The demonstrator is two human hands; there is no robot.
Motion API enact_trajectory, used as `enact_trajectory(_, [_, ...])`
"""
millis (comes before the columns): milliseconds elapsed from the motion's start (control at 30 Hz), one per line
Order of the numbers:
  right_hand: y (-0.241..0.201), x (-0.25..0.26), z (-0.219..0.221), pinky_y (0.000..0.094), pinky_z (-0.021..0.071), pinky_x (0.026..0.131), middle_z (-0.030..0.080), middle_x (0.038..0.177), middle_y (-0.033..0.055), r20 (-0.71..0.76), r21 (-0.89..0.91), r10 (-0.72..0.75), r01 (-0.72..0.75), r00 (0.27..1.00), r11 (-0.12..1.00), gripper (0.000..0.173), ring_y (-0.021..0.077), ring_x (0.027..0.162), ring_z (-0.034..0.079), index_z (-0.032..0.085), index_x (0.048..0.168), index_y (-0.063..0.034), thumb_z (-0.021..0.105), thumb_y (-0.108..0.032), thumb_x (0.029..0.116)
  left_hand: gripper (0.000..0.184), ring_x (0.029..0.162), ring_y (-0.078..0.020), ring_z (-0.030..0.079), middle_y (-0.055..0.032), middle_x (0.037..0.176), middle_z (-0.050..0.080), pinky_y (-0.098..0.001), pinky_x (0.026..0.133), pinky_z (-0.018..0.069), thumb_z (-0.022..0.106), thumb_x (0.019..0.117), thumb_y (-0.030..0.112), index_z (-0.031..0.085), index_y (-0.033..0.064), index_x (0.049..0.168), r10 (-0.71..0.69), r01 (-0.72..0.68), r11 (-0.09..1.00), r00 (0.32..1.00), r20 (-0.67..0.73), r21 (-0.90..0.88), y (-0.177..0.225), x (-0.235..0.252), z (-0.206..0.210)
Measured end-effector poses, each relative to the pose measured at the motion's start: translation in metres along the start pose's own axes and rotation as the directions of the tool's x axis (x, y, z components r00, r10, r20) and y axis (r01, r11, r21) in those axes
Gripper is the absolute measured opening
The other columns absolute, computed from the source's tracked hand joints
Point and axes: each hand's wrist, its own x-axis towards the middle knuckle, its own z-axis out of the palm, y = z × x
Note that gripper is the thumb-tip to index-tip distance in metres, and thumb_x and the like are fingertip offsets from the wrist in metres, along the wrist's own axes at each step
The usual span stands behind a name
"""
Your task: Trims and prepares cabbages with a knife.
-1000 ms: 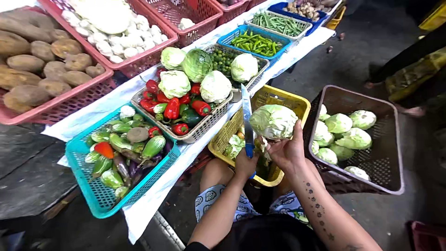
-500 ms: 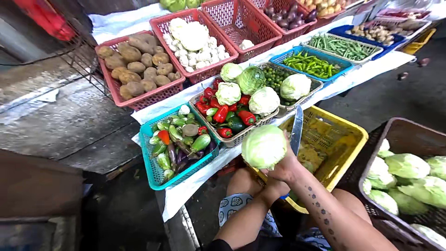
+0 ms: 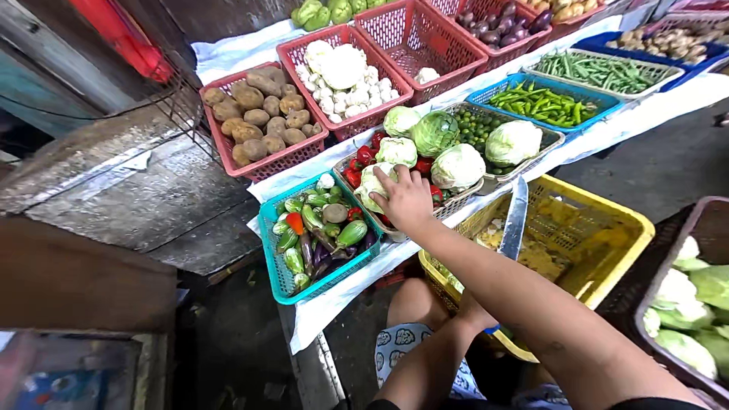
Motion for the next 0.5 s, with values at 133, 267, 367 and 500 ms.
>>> enact_trajectory(133, [0.000, 0.006, -0.003, 0.0582, 0.0424, 0.104, 0.055, 0.141, 0.0157, -0.113, -0.002, -0.124, 0.124, 0.986, 0.992, 0.044, 0.0385, 0.130, 0.050, 0.069, 0.130, -0.0180, 0.066, -0.044, 0.0942, 0.040, 0.133, -0.0318, 0.055, -0.0235, 0.138, 0.060, -0.0435, 0.112, 0.0405, 0.057, 0.1026, 0.017, 0.059, -0.0057, 0.135, 0.048, -0.048, 0.998, 0.999, 0.020, 0.029, -0.004, 0.004, 0.001])
enact_trajectory(267, [0.002, 0.016, -0.003, 0.0547, 0.0417, 0.105, 0.059, 0.133, 0.0137, -0.066, -0.001, -0.224, 0.225, 0.972, 0.974, 0.040, 0.0350, 0.125, 0.053, 0.068, 0.132, -0.0211, 0.062, -0.031, 0.0938, 0.041, 0.133, -0.0326, 0.055, -0.0246, 0.137, 0.060, -0.0440, 0.113, 0.0401, 0.056, 0.1036, 0.018, 0.058, -0.0066, 0.136, 0.050, -0.050, 0.999, 0.999, 0.014, 0.004, 0.000, 0.006, -0.001])
enact_trajectory(367, [-0.001, 0.021, -0.005, 0.0553, 0.0413, 0.105, 0.054, 0.142, 0.0143, 0.066, -0.015, -0.249, 0.251, 0.966, 0.968, 0.044, 0.0367, 0.133, 0.047, 0.063, 0.139, -0.0207, 0.056, -0.025, 0.0966, 0.042, 0.133, -0.0306, 0.055, -0.0222, 0.137, 0.061, -0.0431, 0.113, 0.0399, 0.057, 0.1037, 0.020, 0.058, -0.0045, 0.137, 0.027, -0.028, 0.999, 0.999, 0.035, 0.023, -0.006, 0.018, 0.008])
enact_trajectory(500, [0.010, 0.025, -0.016, 0.0511, 0.0524, 0.096, 0.061, 0.133, 0.0079, 0.096, 0.110, -0.263, 0.253, 0.960, 0.961, 0.025, 0.0345, 0.126, 0.053, 0.074, 0.119, -0.0218, 0.067, -0.025, 0.0951, 0.030, 0.107, -0.0299, 0.066, -0.0187, 0.109, 0.071, -0.0464, 0.095, 0.0510, 0.063, 0.0978, 0.025, 0.069, 0.0003, 0.113, 0.147, -0.146, 0.989, 0.983, -0.111, 0.018, -0.041, 0.056, 0.054])
